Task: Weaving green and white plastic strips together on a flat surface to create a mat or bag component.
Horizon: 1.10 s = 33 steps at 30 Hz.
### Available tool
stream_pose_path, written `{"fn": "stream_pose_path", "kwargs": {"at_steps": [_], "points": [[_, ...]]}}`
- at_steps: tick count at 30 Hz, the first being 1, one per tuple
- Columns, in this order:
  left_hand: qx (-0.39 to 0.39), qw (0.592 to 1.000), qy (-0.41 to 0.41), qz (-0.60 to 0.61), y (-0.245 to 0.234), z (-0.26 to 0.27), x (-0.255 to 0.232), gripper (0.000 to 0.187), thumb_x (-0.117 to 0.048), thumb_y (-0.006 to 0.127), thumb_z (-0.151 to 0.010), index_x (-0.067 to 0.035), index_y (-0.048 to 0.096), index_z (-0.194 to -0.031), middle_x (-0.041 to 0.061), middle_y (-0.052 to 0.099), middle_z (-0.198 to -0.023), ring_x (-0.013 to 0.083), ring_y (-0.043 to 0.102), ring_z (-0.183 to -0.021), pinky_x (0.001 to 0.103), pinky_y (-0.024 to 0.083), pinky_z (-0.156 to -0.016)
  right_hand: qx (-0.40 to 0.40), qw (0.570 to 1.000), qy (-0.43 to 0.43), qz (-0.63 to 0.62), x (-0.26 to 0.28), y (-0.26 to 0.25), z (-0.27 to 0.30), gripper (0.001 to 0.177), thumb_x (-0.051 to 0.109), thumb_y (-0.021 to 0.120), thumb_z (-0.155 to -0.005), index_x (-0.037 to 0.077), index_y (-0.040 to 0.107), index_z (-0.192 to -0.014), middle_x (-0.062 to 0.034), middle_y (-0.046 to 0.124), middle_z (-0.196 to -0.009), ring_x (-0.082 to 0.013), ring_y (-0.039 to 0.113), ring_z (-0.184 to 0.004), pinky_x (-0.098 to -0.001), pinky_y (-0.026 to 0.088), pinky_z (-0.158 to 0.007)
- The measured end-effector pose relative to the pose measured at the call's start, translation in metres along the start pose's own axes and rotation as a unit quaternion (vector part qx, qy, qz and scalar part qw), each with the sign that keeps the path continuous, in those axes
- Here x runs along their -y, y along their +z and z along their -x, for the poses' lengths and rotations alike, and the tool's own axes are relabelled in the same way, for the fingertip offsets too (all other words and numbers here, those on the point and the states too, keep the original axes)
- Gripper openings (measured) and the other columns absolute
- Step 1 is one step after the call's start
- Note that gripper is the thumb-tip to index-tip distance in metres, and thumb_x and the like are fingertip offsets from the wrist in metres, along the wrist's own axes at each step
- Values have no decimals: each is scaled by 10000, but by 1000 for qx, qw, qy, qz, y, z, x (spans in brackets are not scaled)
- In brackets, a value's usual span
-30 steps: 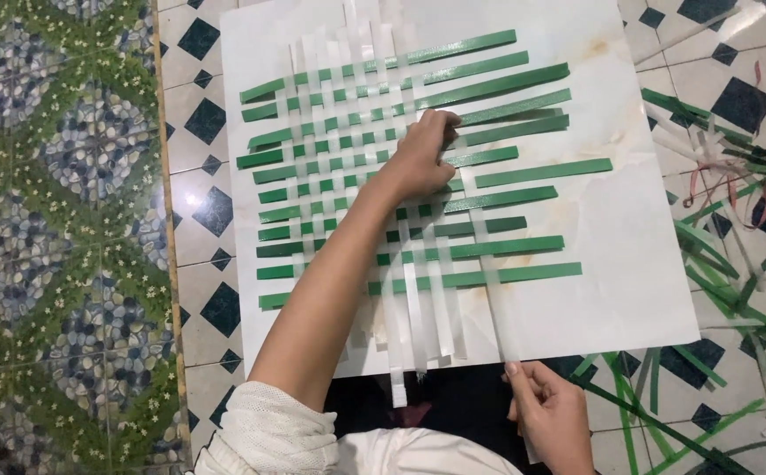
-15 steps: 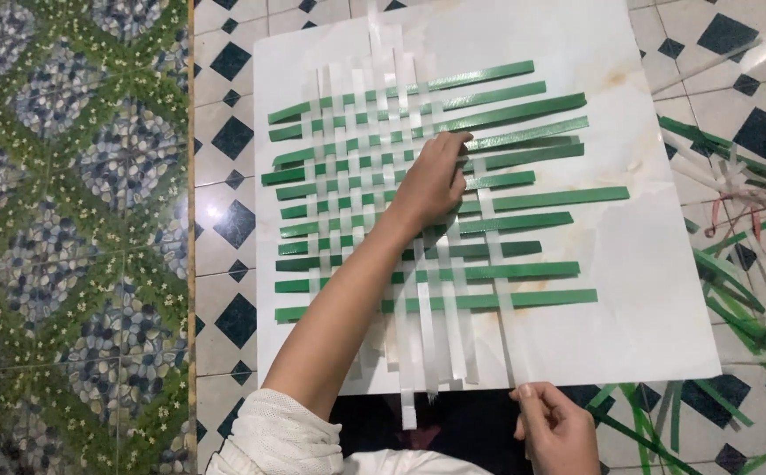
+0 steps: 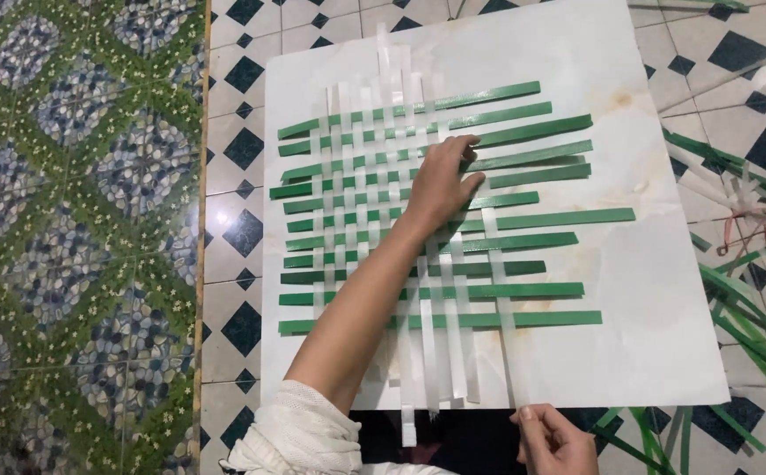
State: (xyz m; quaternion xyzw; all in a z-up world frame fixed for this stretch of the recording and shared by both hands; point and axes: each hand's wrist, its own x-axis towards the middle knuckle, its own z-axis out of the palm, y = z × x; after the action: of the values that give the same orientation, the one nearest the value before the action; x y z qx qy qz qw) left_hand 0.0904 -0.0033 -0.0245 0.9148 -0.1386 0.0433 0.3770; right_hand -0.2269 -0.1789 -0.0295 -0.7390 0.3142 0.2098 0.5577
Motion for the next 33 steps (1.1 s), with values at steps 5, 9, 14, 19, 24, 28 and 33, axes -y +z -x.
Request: {"fn": "stream_pose_path", "kwargs": {"at_steps": [5, 9, 14, 19, 24, 28, 33], "points": [[-4, 999, -40, 16, 12, -11, 8, 425, -90, 740, -699, -138, 600, -1097, -3, 612, -968, 203, 555, -922, 324, 491, -826, 20, 1000, -19, 7, -10, 2, -6, 265, 106, 624, -895, -85, 756, -767, -112, 526, -372, -175, 471, -328, -274, 385, -388], [22, 995, -98, -13, 15, -17, 7, 299, -105, 749, -688, -148, 649, -967, 0, 614, -959, 206, 564, -932, 333, 514, -825, 45, 998, -13, -45, -15, 3, -7, 256, 83, 618, -900, -117, 735, -790, -122, 518, -403, -185, 459, -332, -293, 401, -371], [34, 992, -122, -21, 13, -15, -4, 221, -106, 736, -767, -150, 696, -980, -22, 612, -964, 170, 576, -971, 322, 511, -876, 59, 995, -40, -65, -17, 5, -9, 260, 97, 600, -902, -109, 744, -837, -112, 546, -388, -155, 447, -318, -261, 349, -346], [9, 993, -111, -44, 21, -11, 0, 184, -169, 670, -823, -174, 661, -1006, -15, 580, -1019, 203, 526, -1007, 372, 436, -918, 46, 998, -12, -49, 2, 7, -3, 265, 98, 595, -917, -105, 752, -846, -104, 514, -380, -159, 426, -312, -271, 319, -340], [26, 994, -97, -49, 17, -6, 3, 295, -252, 704, -791, -175, 642, -1069, 5, 576, -1086, 227, 509, -1058, 395, 427, -945, -1, 997, 13, 70, 35, 8, 9, 290, 150, 614, -918, -67, 791, -842, -113, 573, -426, -150, 434, -372, -258, 337, -402], [39, 994, -100, -24, 10, -5, -5, 313, -206, 709, -801, -149, 653, -1104, 22, 573, -1108, 225, 504, -1072, 394, 408, -973, -7, 996, 6, 85, 42, 6, 2, 284, 157, 632, -901, -66, 799, -841, -146, 627, -434, -173, 477, -358, -257, 357, -395], [37, 994, -97, -38, 17, -7, 4, 345, -253, 736, -784, -169, 656, -1109, 21, 555, -1087, 222, 503, -1063, 399, 414, -970, -7, 995, -3, 98, 31, 4, -3, 259, 155, 645, -896, -57, 792, -871, -132, 617, -450, -165, 473, -377, -256, 359, -404]]}}
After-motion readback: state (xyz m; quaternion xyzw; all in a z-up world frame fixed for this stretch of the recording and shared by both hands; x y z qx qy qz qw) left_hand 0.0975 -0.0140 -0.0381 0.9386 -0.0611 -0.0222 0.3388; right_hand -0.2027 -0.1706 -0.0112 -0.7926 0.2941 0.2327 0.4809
